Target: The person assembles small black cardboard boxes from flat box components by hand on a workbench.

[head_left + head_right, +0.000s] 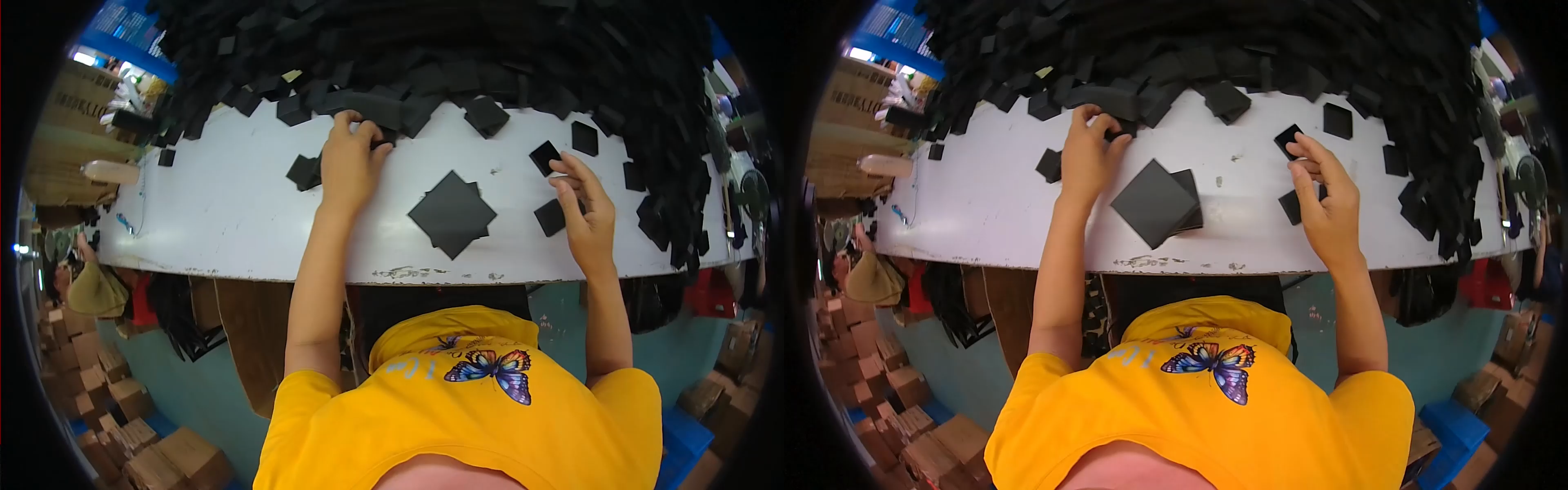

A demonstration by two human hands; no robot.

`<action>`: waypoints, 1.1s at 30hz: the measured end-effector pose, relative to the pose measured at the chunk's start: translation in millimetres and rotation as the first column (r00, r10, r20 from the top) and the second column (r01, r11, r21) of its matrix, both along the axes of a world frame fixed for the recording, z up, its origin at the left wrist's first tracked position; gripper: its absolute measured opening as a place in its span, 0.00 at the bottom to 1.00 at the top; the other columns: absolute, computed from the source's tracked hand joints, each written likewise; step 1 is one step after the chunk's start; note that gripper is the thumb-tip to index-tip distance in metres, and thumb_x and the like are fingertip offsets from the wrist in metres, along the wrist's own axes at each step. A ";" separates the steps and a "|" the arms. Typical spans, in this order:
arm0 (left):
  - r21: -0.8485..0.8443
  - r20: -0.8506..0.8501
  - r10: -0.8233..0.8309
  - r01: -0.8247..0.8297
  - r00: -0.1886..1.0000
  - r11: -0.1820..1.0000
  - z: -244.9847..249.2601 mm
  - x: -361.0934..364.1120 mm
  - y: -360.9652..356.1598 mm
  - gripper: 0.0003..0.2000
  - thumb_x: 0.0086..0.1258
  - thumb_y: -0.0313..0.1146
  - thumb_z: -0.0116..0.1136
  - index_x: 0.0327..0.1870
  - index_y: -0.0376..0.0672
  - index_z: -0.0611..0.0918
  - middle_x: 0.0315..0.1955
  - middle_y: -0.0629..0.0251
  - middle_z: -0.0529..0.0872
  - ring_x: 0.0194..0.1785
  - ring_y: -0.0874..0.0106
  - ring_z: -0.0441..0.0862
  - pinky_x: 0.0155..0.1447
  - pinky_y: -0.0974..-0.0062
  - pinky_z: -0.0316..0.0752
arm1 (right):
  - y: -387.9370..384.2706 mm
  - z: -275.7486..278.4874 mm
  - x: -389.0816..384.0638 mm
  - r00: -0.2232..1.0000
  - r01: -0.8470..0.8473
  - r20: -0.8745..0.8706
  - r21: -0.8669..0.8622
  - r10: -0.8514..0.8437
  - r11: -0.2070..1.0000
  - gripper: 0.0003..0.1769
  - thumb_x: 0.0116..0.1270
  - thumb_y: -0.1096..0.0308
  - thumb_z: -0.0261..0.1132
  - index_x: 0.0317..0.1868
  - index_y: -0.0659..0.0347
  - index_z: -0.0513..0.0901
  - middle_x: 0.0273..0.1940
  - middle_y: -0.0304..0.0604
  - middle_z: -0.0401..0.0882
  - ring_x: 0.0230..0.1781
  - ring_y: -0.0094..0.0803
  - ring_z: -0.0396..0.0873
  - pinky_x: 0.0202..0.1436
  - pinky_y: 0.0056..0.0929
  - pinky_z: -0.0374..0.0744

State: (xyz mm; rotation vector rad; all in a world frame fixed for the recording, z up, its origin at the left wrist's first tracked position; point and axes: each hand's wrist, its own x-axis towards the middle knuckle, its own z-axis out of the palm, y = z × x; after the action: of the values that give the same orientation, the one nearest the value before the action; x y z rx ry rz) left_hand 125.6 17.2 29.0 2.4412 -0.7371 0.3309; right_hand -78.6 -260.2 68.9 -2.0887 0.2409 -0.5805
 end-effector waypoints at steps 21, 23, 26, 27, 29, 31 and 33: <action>-0.455 0.087 -0.478 0.462 0.874 0.761 112.5 -114.3 -18.3 0.42 0.47 0.25 0.84 0.66 0.35 0.73 0.58 0.51 0.83 0.62 0.60 0.82 0.70 0.66 0.72 | -37.1 -20.8 44.8 0.992 0.112 0.117 -0.562 -0.055 0.820 0.06 0.62 0.76 0.72 0.40 0.62 0.90 0.42 0.46 0.87 0.42 0.42 0.84 0.48 0.35 0.82; -0.528 0.088 -0.470 0.441 0.878 0.726 101.8 -113.6 -16.8 0.41 0.48 0.25 0.84 0.67 0.36 0.73 0.57 0.52 0.83 0.62 0.60 0.82 0.69 0.65 0.72 | -27.0 12.9 38.2 0.942 0.139 0.336 -0.442 0.020 0.886 0.11 0.62 0.79 0.71 0.45 0.63 0.91 0.45 0.46 0.88 0.42 0.39 0.86 0.48 0.31 0.82; -0.650 0.082 -0.483 0.414 0.872 0.637 86.9 -115.1 -13.3 0.44 0.50 0.25 0.83 0.70 0.38 0.69 0.56 0.51 0.83 0.60 0.60 0.82 0.65 0.66 0.75 | 12.2 86.3 16.2 0.867 -0.119 0.414 -0.369 0.278 0.922 0.13 0.60 0.81 0.73 0.46 0.66 0.91 0.46 0.46 0.88 0.43 0.37 0.86 0.48 0.29 0.83; -0.690 0.077 -0.488 0.400 0.870 0.604 83.6 -116.4 -13.5 0.45 0.51 0.25 0.83 0.71 0.38 0.68 0.56 0.50 0.83 0.60 0.60 0.82 0.64 0.66 0.76 | 26.8 104.6 9.9 0.831 -0.198 0.399 -0.440 0.388 0.876 0.12 0.63 0.80 0.68 0.46 0.66 0.89 0.48 0.48 0.87 0.47 0.43 0.84 0.52 0.37 0.83; -0.742 0.075 -0.489 0.376 0.869 0.554 82.0 -121.6 -16.8 0.44 0.55 0.23 0.80 0.73 0.37 0.66 0.58 0.50 0.81 0.60 0.61 0.83 0.65 0.65 0.77 | 45.6 120.3 8.2 0.762 -0.329 0.325 -0.550 0.560 0.767 0.13 0.56 0.76 0.71 0.44 0.63 0.90 0.48 0.46 0.87 0.45 0.40 0.84 0.47 0.35 0.82; -0.759 0.090 -0.490 0.378 0.867 0.530 79.8 -122.3 -19.1 0.45 0.57 0.23 0.79 0.75 0.39 0.63 0.57 0.49 0.81 0.59 0.61 0.83 0.65 0.65 0.77 | 56.0 125.9 13.7 0.723 -0.382 0.253 -0.629 0.643 0.677 0.15 0.50 0.73 0.73 0.42 0.61 0.90 0.47 0.45 0.87 0.43 0.39 0.84 0.43 0.34 0.81; -0.760 0.095 -0.484 0.378 0.870 0.530 80.4 -122.9 -19.6 0.46 0.59 0.23 0.78 0.77 0.40 0.59 0.57 0.48 0.81 0.59 0.61 0.83 0.64 0.65 0.77 | 62.4 124.1 23.7 0.702 -0.383 0.219 -0.686 0.678 0.619 0.18 0.45 0.72 0.72 0.41 0.61 0.90 0.45 0.44 0.86 0.41 0.39 0.84 0.40 0.34 0.80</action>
State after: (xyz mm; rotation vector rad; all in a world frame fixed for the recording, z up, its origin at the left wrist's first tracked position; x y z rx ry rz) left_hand 2.7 -2.5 109.4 1.3890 -0.8902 0.2135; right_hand -54.9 -197.8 193.1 -2.3522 -0.9814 -0.8106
